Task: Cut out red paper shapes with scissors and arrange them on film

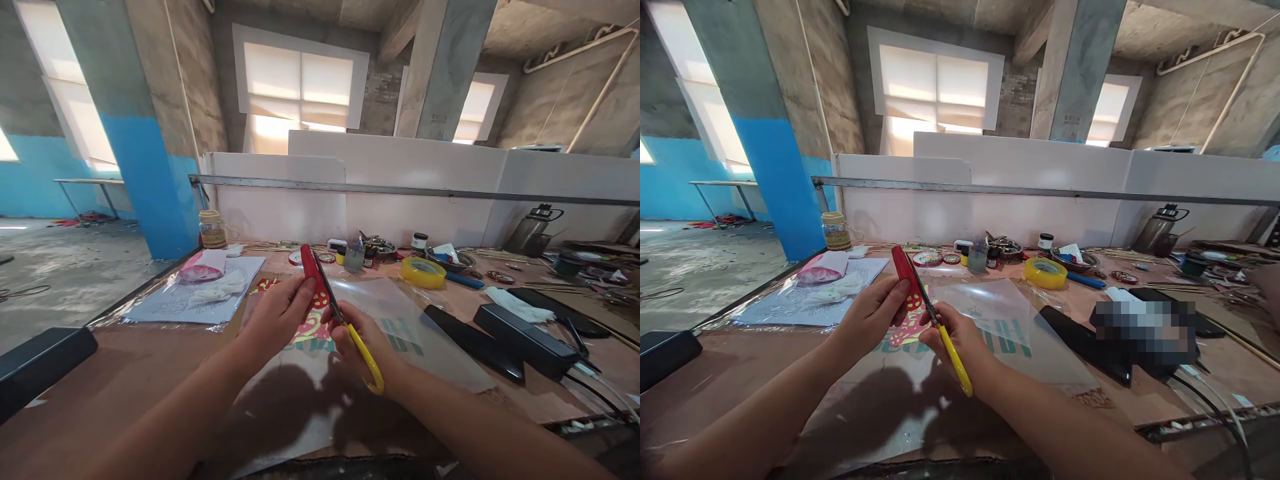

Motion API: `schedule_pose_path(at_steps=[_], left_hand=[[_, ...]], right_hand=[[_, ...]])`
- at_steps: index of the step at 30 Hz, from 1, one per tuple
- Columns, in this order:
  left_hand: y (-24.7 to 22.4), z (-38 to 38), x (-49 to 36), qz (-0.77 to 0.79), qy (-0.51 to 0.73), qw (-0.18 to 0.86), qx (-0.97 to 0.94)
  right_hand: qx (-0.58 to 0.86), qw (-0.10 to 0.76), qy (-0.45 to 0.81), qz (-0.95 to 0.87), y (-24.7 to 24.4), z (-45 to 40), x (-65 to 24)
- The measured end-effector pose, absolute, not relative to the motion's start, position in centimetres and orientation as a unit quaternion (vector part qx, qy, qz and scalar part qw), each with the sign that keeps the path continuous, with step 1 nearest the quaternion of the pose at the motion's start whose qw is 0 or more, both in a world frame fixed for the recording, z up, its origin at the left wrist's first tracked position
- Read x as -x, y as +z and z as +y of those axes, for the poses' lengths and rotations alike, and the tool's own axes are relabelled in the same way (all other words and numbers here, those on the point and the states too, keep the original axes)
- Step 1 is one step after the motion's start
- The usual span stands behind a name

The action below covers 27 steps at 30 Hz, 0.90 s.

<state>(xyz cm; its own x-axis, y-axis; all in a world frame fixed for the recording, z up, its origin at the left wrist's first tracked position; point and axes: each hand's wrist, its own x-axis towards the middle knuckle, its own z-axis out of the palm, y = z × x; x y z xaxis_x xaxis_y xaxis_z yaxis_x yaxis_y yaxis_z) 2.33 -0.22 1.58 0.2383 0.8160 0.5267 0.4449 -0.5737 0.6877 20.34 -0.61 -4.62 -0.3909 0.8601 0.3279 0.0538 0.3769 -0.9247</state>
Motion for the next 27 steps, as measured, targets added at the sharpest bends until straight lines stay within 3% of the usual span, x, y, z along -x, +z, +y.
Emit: schedule_pose_path(at_steps=[27], left_hand=[[1.4,0.8,-1.0,0.403,0.514,0.139,-0.744]], right_hand=[[0.322,0.443,0.404,-0.733,-4.5,-0.4,-20.2]])
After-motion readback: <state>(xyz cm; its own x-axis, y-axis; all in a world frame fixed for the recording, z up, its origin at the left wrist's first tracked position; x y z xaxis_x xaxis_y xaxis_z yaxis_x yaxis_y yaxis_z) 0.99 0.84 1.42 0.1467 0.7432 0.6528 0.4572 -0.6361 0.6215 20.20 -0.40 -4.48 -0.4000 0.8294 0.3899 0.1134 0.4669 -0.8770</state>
